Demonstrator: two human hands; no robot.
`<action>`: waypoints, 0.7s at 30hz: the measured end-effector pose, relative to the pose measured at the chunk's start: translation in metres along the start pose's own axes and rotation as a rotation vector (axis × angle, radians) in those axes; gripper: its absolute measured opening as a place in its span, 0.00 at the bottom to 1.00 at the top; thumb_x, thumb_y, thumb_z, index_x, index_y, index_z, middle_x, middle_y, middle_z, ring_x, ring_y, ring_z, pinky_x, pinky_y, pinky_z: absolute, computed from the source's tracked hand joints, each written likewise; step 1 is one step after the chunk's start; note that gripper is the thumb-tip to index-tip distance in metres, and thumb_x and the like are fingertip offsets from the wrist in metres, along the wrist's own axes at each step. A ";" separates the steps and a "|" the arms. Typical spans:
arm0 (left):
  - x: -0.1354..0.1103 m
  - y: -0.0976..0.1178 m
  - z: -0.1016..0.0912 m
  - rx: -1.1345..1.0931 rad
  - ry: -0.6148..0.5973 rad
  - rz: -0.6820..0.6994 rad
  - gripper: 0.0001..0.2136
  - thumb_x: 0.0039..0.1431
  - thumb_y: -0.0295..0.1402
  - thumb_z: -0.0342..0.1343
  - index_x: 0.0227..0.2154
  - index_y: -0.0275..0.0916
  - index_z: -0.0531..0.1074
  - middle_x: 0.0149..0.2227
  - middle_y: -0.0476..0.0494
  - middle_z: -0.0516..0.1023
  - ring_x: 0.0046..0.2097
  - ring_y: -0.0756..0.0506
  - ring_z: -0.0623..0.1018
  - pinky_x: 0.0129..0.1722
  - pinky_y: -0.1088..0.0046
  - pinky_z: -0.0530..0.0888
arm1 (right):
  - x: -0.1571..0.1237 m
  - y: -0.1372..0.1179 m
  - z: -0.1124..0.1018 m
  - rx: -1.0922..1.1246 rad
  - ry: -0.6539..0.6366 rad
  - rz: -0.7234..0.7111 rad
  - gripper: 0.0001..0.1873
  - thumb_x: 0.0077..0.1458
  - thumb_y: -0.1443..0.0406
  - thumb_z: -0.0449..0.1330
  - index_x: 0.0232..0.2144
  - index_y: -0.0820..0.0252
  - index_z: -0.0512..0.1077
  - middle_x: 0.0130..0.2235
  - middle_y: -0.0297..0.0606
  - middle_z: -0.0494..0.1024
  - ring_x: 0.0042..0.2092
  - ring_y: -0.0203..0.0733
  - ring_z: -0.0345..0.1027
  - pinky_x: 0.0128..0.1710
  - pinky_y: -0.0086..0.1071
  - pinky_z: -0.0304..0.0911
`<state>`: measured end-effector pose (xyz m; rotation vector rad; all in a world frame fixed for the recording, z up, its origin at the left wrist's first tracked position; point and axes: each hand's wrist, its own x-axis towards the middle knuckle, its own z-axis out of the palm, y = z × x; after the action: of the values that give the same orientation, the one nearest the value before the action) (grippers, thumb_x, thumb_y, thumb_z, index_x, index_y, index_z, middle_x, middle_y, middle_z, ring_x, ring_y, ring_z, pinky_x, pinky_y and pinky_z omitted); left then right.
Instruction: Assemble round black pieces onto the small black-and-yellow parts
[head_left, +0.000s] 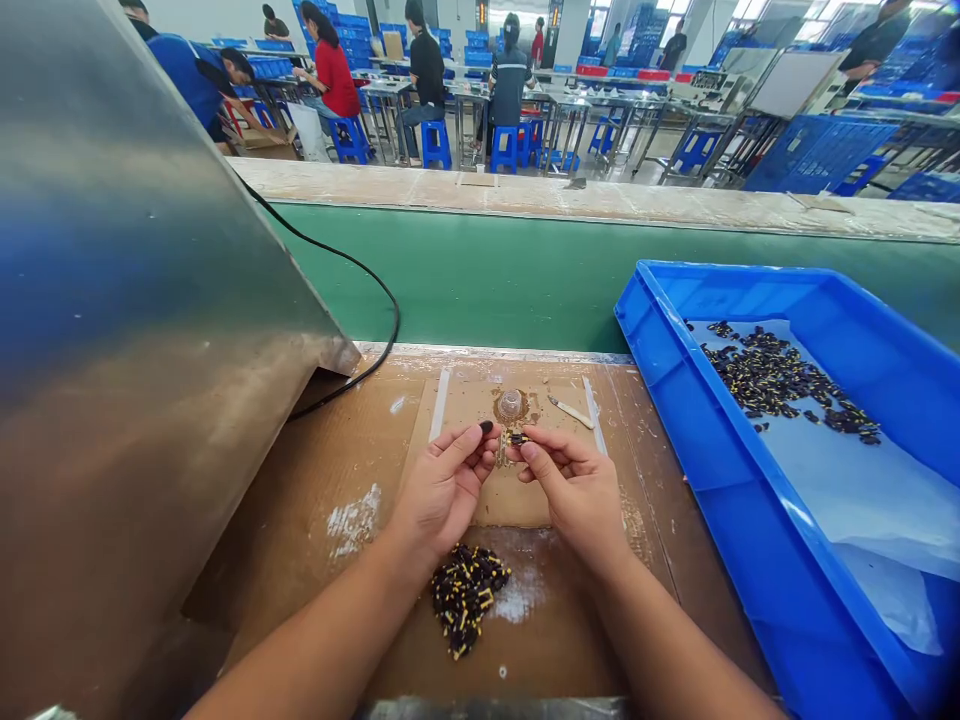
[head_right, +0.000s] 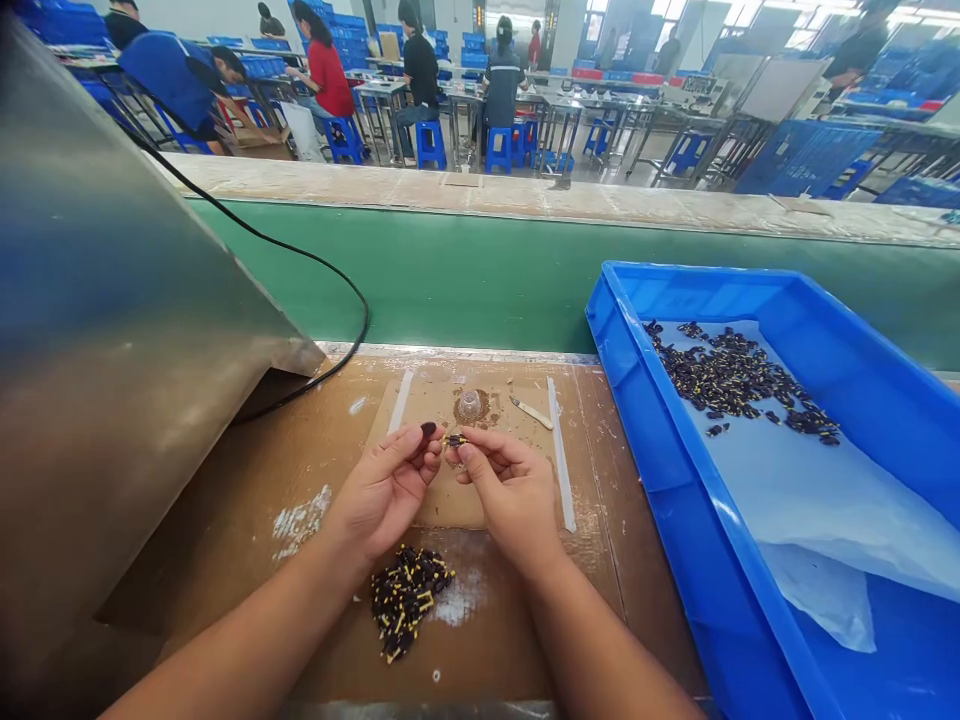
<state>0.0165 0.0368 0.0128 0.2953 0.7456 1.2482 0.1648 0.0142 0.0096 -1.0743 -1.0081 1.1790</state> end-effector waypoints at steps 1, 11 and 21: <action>-0.001 0.000 0.001 0.004 -0.009 -0.002 0.15 0.42 0.31 0.77 0.32 0.31 0.82 0.35 0.40 0.83 0.34 0.52 0.78 0.34 0.82 0.77 | -0.002 -0.002 0.001 -0.026 0.006 -0.019 0.11 0.57 0.60 0.70 0.42 0.56 0.81 0.36 0.38 0.85 0.37 0.41 0.81 0.35 0.33 0.79; -0.011 0.000 0.004 -0.003 -0.054 0.005 0.10 0.48 0.30 0.73 0.32 0.32 0.82 0.35 0.42 0.83 0.34 0.53 0.78 0.36 0.82 0.77 | -0.018 0.000 0.005 -0.267 -0.012 -0.303 0.10 0.60 0.68 0.66 0.42 0.49 0.81 0.42 0.33 0.85 0.43 0.37 0.80 0.45 0.31 0.78; -0.012 -0.001 0.007 0.043 -0.101 0.006 0.09 0.49 0.32 0.73 0.32 0.34 0.83 0.35 0.43 0.83 0.34 0.52 0.78 0.38 0.82 0.77 | -0.016 -0.002 0.003 -0.320 -0.020 -0.271 0.09 0.61 0.68 0.66 0.42 0.50 0.81 0.43 0.33 0.85 0.44 0.38 0.80 0.45 0.32 0.77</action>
<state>0.0205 0.0268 0.0216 0.3931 0.6852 1.2146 0.1601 -0.0016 0.0113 -1.1312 -1.3434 0.8280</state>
